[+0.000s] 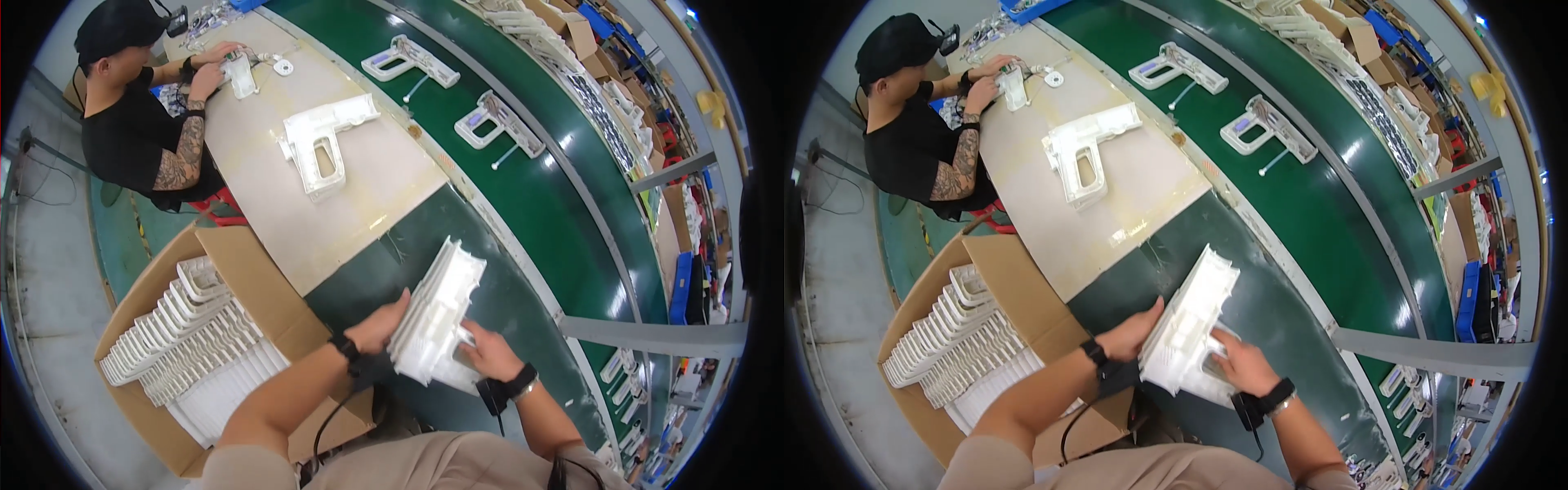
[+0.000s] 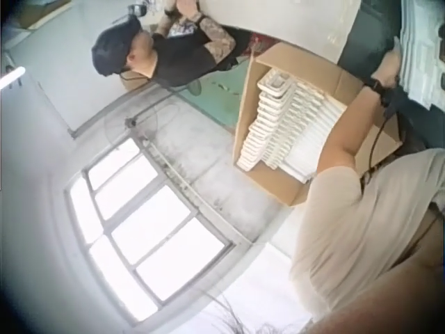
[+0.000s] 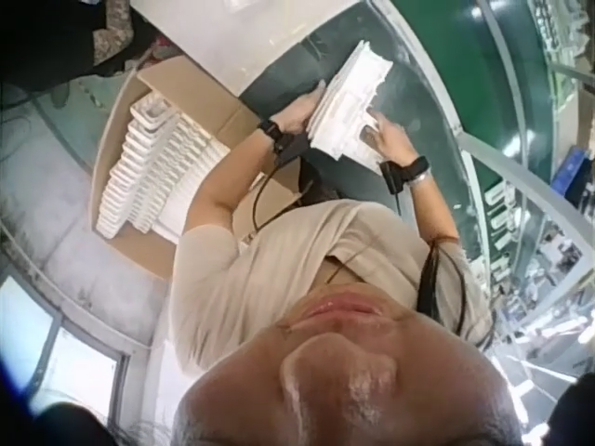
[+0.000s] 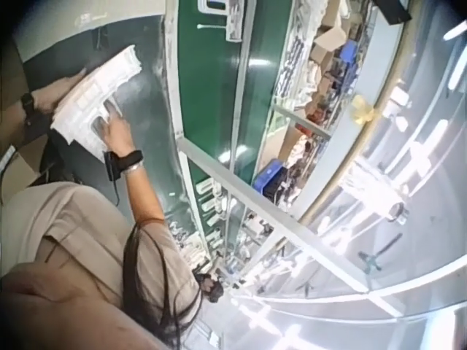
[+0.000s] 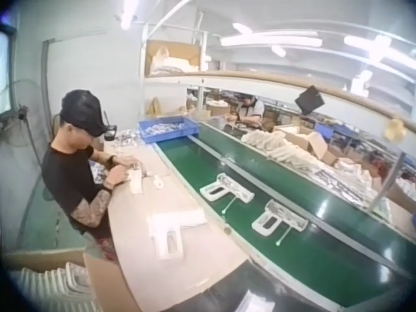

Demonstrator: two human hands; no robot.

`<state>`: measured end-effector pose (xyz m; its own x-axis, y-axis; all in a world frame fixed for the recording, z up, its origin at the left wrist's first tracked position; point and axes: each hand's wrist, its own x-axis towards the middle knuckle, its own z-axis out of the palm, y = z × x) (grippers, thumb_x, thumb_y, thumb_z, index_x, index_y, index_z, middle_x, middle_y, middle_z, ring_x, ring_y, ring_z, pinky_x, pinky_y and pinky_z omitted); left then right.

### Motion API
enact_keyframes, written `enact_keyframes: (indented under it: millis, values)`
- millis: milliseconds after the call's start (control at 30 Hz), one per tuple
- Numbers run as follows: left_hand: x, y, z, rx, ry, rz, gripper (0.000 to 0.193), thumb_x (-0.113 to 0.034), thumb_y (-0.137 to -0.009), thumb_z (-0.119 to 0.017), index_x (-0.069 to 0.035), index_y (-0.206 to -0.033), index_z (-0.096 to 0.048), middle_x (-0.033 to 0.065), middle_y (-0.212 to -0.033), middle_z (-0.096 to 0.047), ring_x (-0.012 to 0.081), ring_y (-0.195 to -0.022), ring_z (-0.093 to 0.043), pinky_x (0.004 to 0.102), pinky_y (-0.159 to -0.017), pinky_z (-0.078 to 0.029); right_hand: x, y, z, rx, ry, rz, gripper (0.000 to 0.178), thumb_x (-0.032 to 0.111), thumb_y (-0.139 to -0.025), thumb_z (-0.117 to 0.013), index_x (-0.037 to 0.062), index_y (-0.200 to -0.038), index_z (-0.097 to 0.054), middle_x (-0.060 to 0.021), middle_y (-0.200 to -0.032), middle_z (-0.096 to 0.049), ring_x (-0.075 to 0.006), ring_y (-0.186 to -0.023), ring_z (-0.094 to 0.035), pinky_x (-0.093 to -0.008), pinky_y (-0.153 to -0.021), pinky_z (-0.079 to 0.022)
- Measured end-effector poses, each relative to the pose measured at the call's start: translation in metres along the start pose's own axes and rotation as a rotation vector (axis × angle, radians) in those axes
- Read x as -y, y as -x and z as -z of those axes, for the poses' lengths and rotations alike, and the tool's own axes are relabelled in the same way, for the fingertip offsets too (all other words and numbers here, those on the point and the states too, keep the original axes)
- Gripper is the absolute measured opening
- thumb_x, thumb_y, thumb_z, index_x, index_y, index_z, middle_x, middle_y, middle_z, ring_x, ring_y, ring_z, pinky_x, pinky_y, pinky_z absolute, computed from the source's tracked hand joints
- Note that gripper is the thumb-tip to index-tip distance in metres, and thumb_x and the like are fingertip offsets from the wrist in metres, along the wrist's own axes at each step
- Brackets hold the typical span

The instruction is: Assembling the internal components into a white plastic electronic casing.

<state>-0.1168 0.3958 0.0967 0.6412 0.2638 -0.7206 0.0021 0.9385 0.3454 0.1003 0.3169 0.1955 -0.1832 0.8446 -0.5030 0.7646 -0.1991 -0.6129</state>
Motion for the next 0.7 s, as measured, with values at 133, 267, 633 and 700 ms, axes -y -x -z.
enact_keyframes:
  millis: [133,267,633,700]
  values:
    - [0.002,0.021,-0.001,-0.316,-0.444,-0.330,0.068,-0.056,-0.092,-0.039,0.005,-0.119,-0.053,0.0217,-0.111,-0.061,0.0277,-0.104,-0.057,0.0344,-0.089,-0.043,-0.008,0.002,-0.017,-0.005,-0.106,0.066,0.046,0.012,-0.084,-0.058,0.0066,-0.127,-0.043,-0.0246,-0.105,-0.059,-0.0420,-0.092,-0.059,-0.0428,-0.078,-0.049]
    - [-0.083,0.062,0.002,-0.403,-0.908,-0.389,0.077,-0.061,-0.088,-0.040,0.007,-0.124,-0.048,0.0291,-0.119,-0.054,0.0375,-0.114,-0.052,0.0377,-0.095,-0.041,0.002,-0.043,-0.037,-0.123,-0.376,0.288,0.049,0.009,-0.086,-0.052,-0.0015,-0.131,-0.036,-0.0242,-0.113,-0.056,-0.0361,-0.108,-0.056,-0.0374,-0.092,-0.043]
    - [-0.195,0.061,0.055,-0.752,-0.677,-0.870,0.071,-0.053,-0.090,-0.048,0.004,-0.132,-0.042,0.0259,-0.133,-0.043,0.0326,-0.125,-0.041,0.0360,-0.103,-0.033,0.022,-0.219,-0.053,-0.314,-0.278,0.256,0.044,0.014,-0.089,-0.049,-0.0077,-0.125,-0.038,-0.0300,-0.117,-0.052,-0.0423,-0.113,-0.049,-0.0417,-0.095,-0.039]
    - [-0.193,0.050,0.067,-0.857,-0.664,-0.919,0.070,-0.052,-0.090,-0.047,0.003,-0.133,-0.040,0.0251,-0.133,-0.043,0.0334,-0.125,-0.041,0.0374,-0.103,-0.033,0.018,-0.224,-0.063,-0.316,-0.252,0.222,0.042,0.024,-0.089,-0.052,-0.0087,-0.115,-0.043,-0.0332,-0.105,-0.056,-0.0491,-0.101,-0.052,-0.0479,-0.087,-0.042]
